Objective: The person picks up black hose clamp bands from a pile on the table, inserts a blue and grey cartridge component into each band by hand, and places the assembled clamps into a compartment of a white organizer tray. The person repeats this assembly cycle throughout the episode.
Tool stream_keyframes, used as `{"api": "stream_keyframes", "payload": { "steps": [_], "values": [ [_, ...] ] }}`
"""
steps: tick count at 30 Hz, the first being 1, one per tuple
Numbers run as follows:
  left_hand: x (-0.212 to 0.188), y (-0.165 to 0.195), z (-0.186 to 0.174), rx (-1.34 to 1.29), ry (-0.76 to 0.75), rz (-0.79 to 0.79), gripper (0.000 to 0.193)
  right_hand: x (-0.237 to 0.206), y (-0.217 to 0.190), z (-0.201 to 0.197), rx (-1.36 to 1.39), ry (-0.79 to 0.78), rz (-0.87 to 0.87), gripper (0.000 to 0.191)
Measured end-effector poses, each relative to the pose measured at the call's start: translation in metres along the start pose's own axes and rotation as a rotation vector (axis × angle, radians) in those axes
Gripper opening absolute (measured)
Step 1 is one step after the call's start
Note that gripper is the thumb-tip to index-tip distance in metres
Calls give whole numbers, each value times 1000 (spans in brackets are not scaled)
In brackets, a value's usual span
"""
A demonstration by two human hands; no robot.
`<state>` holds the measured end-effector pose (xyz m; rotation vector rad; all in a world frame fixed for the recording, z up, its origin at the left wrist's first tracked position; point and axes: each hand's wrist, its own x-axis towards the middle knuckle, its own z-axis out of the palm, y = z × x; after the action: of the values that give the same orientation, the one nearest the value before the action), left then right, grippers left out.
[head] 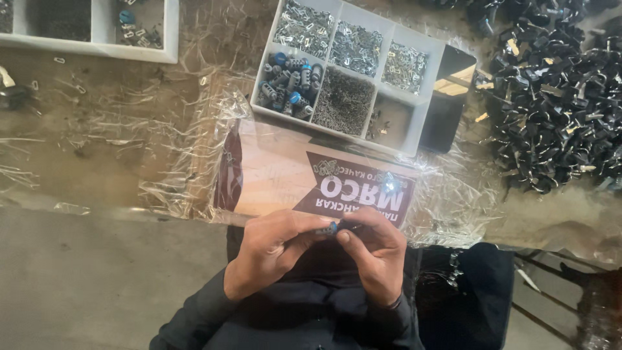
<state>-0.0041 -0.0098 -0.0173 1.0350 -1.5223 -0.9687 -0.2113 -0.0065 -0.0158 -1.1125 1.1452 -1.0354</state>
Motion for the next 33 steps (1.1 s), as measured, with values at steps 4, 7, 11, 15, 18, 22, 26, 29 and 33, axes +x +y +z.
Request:
{"api": "stream_keyframes", "payload": {
  "steps": [4,7,11,15,18,22,26,29,33],
  "values": [
    [-1,0,-3,8,-24,-7,43,-1,3,-2,-8,1,-16,27],
    [0,2,-4,27,-25,9,48,-2,4,-4,-10,-4,-36,28],
    [2,6,-6,47,-31,15,51,-2,2,-4,-8,-40,-82,30],
    [2,9,-9,34,-38,9,49,0,-2,-4,-21,-74,-134,35],
    [1,9,-11,25,-38,15,44,0,-3,-4,-30,-79,-196,35],
    [1,11,-10,3,-41,71,33,0,-1,-1,-56,-110,-273,35],
    [3,15,-20,39,-31,126,29,10,2,-5,-8,-183,-401,35],
    [2,15,-41,103,27,44,29,19,-4,-24,201,-74,-459,30],
    [-3,10,-54,96,292,-25,23,9,-5,-41,-197,262,-374,22]
  ]
}}
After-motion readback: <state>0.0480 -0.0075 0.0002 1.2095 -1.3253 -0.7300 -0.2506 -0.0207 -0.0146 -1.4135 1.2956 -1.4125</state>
